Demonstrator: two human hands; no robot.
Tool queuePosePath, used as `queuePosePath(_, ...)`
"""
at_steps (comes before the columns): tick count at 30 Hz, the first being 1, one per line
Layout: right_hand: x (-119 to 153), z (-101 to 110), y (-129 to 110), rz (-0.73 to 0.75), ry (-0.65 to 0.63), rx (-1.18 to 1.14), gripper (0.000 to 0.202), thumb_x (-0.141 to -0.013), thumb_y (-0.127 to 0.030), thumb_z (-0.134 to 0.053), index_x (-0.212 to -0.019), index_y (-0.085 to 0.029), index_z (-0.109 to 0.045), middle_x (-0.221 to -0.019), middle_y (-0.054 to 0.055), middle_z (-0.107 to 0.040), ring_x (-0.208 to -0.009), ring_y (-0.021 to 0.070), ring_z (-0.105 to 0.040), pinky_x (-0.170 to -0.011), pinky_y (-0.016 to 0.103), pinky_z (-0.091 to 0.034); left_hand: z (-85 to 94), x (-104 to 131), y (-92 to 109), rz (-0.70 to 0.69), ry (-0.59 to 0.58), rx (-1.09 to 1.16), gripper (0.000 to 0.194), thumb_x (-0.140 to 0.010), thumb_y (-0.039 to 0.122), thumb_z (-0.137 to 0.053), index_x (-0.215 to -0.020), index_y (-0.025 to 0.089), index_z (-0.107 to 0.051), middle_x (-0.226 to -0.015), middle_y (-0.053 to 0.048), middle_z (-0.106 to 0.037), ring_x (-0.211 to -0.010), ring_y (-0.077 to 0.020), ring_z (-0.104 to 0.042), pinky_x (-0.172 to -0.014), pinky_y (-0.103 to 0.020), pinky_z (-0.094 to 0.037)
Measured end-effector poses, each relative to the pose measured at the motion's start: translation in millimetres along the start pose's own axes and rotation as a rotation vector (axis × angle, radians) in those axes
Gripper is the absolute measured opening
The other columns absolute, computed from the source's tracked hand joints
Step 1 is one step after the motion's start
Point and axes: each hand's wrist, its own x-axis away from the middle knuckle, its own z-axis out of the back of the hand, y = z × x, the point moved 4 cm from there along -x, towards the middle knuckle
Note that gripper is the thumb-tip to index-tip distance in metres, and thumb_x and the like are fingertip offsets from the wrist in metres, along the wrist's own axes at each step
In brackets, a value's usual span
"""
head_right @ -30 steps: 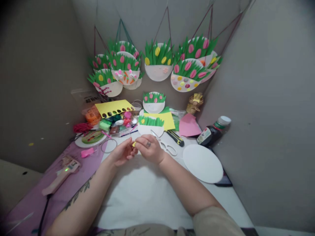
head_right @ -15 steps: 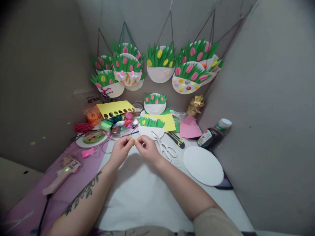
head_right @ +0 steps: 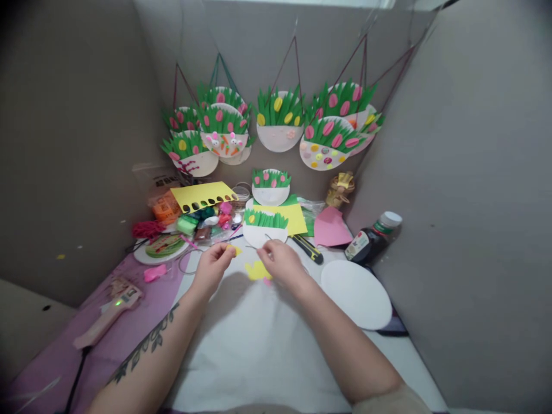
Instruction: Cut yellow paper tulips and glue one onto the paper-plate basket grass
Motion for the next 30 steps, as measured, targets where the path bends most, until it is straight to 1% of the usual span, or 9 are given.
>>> queuePosePath(2, 9, 8, 27, -0.180, -0.026, 0.391, 0.024, -0.085, -0.030, -0.048, -0.081, -0.012, -0.063, -0.088, 0.015, -0.064, -0.085, 0.0229, -0.057, -0.072, 0.030, -0.040, -1.1, 0, -2, 0.007, 0.005, 0.020, 0.022, -0.073, 0.038, -0.060, -0.070, 0.016, -0.061, -0.065, 0.001, -0.058, -0.060, -0.0106, -0.048, -0.058, -0.021, -0.036)
queuePosePath(5, 24, 7, 58, -0.251, -0.163, 0.606, 0.023, -0.085, -0.024, -0.046, -0.085, -0.009, -0.064, -0.091, 0.019, -0.064, -0.087, 0.0266, -0.059, -0.072, 0.032, -0.041, -4.7, 0, -5, 0.012, -0.005, 0.030, 0.022, -0.074, 0.038, -0.060, -0.071, 0.016, -0.061, -0.066, 0.001, -0.059, -0.060, -0.0104, -0.049, -0.057, -0.021, -0.036)
queuePosePath(10, 32, -1, 76, -0.286, -0.241, 0.519, 0.025, -0.085, -0.026, -0.043, -0.091, -0.011, -0.062, -0.096, 0.017, -0.064, -0.089, 0.0241, -0.060, -0.071, 0.030, -0.041, -9.4, 0, -15, 0.059, 0.015, 0.025, 0.022, -0.075, 0.038, -0.059, -0.070, 0.016, -0.059, -0.058, 0.003, -0.055, -0.052, -0.0083, -0.044, -0.051, -0.020, -0.033)
queuePosePath(13, 30, -1, 77, -0.297, -0.234, 0.447, 0.031, -0.080, -0.037, -0.050, -0.095, -0.012, -0.061, -0.097, 0.016, -0.063, -0.089, 0.0253, -0.060, -0.068, 0.030, -0.040, -11.4, -1, -19, 0.079, 0.044, -0.001, 0.023, -0.074, 0.039, -0.058, -0.071, 0.016, -0.059, -0.055, 0.004, -0.053, -0.049, -0.0076, -0.042, -0.049, -0.020, -0.032)
queuePosePath(16, 30, 3, 80, -0.316, -0.207, 0.409, 0.029, -0.075, -0.036, -0.053, -0.089, -0.012, -0.061, -0.090, 0.016, -0.065, -0.083, 0.0252, -0.061, -0.063, 0.029, -0.039, -15.3, -4, -20, 0.118, 0.066, 0.005, 0.025, -0.072, 0.041, -0.059, -0.071, 0.015, -0.061, -0.058, 0.003, -0.056, -0.049, -0.0077, -0.044, -0.050, -0.020, -0.034)
queuePosePath(19, 32, 14, 83, -0.384, -0.127, 0.222, 0.024, -0.072, -0.036, -0.053, -0.073, -0.014, -0.060, -0.071, 0.011, -0.064, -0.067, 0.0212, -0.059, -0.055, 0.027, -0.036, -21.9, -12, -15, 0.175, 0.105, 0.094, 0.027, -0.070, 0.042, -0.061, -0.073, 0.015, -0.062, -0.072, -0.002, -0.063, -0.060, -0.0104, -0.054, -0.055, -0.021, -0.039)
queuePosePath(21, 36, 18, 82, -0.435, -0.113, -0.101, 0.023, -0.072, -0.038, -0.052, -0.070, -0.015, -0.058, -0.062, 0.006, -0.060, -0.056, 0.0165, -0.055, -0.049, 0.025, -0.033, -28.8, -18, -10, 0.231, 0.123, 0.195, 0.028, -0.068, 0.042, -0.063, -0.076, 0.015, -0.063, -0.085, -0.006, -0.066, -0.074, -0.0137, -0.059, -0.060, -0.022, -0.042)
queuePosePath(25, 45, 5, 60, -0.351, -0.268, -0.782, 0.028, -0.072, -0.044, -0.055, -0.076, -0.017, -0.050, -0.065, 0.002, -0.057, -0.050, 0.0116, -0.052, -0.045, 0.022, -0.037, -45.4, -27, 0, 0.268, 0.159, 0.388, 0.029, -0.066, 0.040, -0.067, -0.075, 0.014, -0.061, -0.097, -0.009, -0.066, -0.092, -0.0182, -0.061, -0.074, -0.027, -0.045)
queuePosePath(30, 53, -22, 35, -0.182, -0.380, -0.928, 0.041, -0.076, -0.056, -0.054, -0.088, -0.017, -0.046, -0.076, 0.002, -0.053, -0.058, 0.0113, -0.053, -0.051, 0.024, -0.043, -57.8, -24, -4, 0.260, 0.209, 0.482, 0.029, -0.066, 0.039, -0.067, -0.078, 0.014, -0.059, -0.104, -0.010, -0.065, -0.097, -0.0201, -0.062, -0.080, -0.031, -0.046)
